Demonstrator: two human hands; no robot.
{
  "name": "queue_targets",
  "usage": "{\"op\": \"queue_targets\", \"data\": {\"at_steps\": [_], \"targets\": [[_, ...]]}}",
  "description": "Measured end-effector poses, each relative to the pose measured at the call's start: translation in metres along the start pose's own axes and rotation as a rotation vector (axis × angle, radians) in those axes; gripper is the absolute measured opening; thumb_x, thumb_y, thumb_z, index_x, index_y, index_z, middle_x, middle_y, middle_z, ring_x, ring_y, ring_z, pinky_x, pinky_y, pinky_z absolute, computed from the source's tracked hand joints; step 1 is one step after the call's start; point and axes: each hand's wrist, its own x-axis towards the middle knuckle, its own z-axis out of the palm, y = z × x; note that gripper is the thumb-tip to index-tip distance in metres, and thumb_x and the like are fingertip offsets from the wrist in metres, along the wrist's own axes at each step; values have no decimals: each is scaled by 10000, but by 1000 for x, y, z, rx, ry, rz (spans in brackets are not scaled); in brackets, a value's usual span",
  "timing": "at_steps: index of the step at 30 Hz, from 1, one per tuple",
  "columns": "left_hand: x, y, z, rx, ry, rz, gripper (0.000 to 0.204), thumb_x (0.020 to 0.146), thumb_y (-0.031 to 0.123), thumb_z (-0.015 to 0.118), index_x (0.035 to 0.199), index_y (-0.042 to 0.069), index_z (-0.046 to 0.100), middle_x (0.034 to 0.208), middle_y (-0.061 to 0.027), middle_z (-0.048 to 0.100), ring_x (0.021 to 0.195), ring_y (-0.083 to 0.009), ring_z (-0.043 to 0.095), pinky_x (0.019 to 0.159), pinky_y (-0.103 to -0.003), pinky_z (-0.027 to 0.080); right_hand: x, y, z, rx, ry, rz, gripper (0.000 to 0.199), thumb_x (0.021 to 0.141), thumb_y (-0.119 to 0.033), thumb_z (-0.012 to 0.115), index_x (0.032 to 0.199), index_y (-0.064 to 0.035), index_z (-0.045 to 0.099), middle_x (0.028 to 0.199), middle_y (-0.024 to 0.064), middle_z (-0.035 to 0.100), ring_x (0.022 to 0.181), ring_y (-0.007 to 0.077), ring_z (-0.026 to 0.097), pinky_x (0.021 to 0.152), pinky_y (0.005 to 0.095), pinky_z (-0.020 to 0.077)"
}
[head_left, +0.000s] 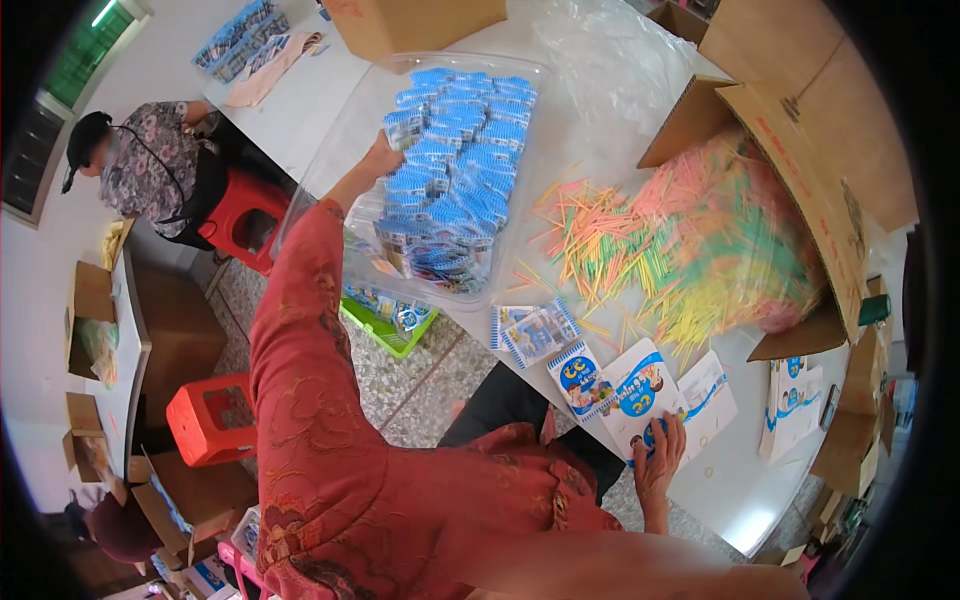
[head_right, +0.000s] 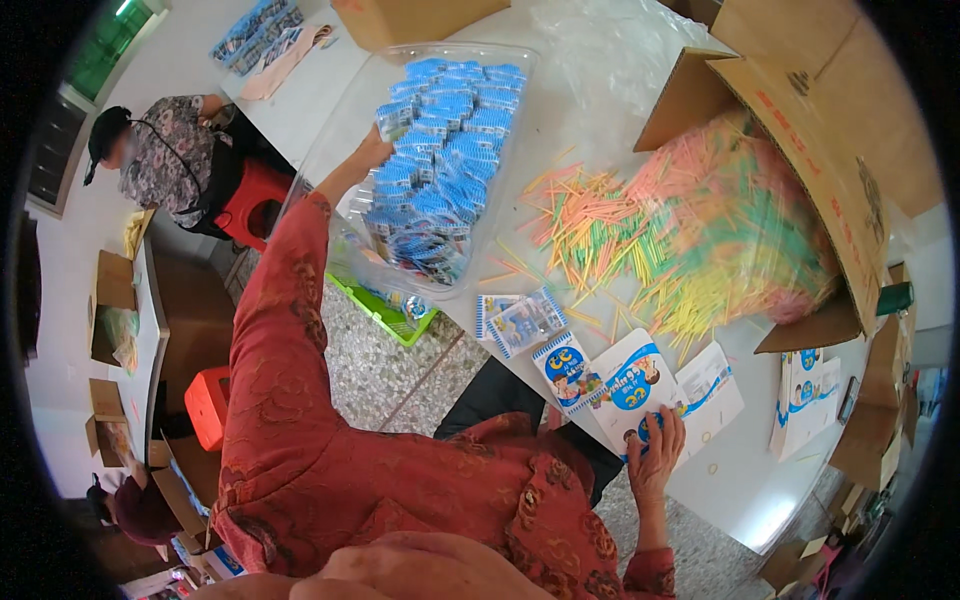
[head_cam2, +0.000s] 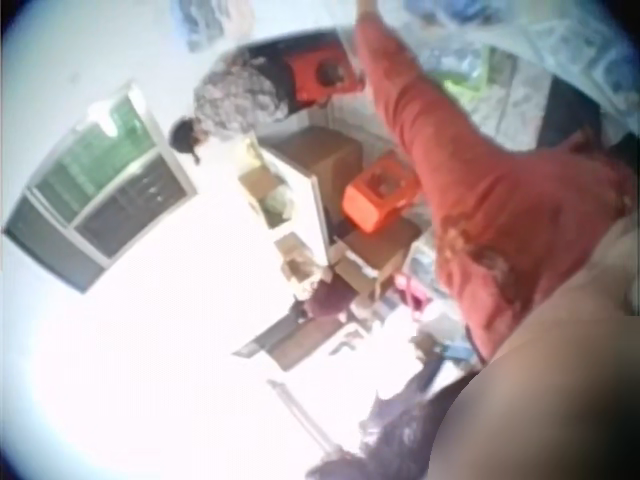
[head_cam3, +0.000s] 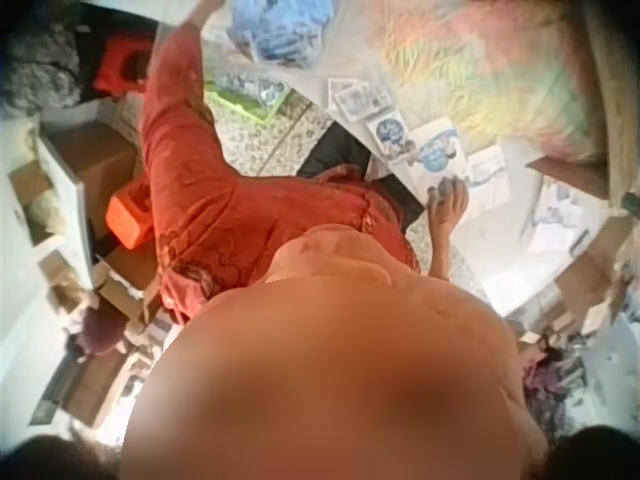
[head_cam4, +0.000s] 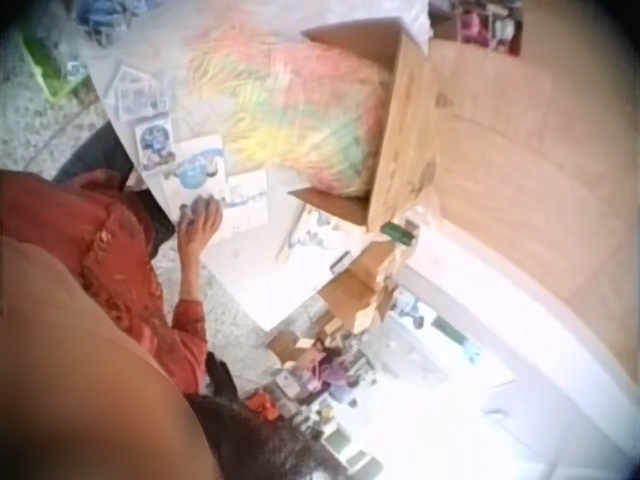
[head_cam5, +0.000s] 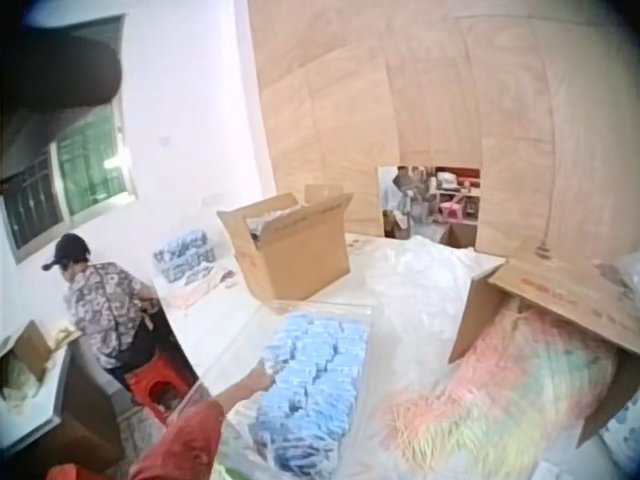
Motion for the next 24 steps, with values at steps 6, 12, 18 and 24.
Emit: {"op": "queue_targets", "data": {"at_steps": [6, 12, 18, 24], "targets": [[15, -13, -15, -640, -25, -72, 664, 846, 532, 519, 1239, 7, 415, 1029, -119, 601, 816, -212, 596, 706, -320, 487, 3, -5, -1, 27, 8, 0, 385, 771, -109, 607, 1138, -24, 531, 1277, 177, 451, 1217, 388, 374, 1031, 487, 265], [11, -11, 8, -776, 120, -47, 574, 901, 503, 411, 1156, 1, 524, 920, -122, 629, 833, -240, 593, 773, -354, 469, 3, -3, 1, 4, -4, 15, 386, 771, -116, 606, 1138, -23, 531, 1278, 177, 451, 1219, 392, 371, 1032, 490, 261], [18, -18, 13, -366, 345, 7, 559, 906, 499, 389, 1130, 13, 552, 902, -122, 627, 862, -230, 582, 798, -355, 461, 1, 0, 2, -9, 13, -4, 392, 777, -112, 596, 1149, -20, 518, 1277, 181, 450, 1221, 399, 367, 1034, 496, 257], [52, -42, 6, -56, 540, 160, 547, 920, 463, 342, 1082, 1, 586, 931, -160, 627, 874, -245, 581, 828, -352, 449, 4, -1, 5, -8, -9, -6, 383, 791, -109, 565, 1155, -1, 516, 1280, 192, 449, 1224, 400, 365, 1035, 475, 265]]}}
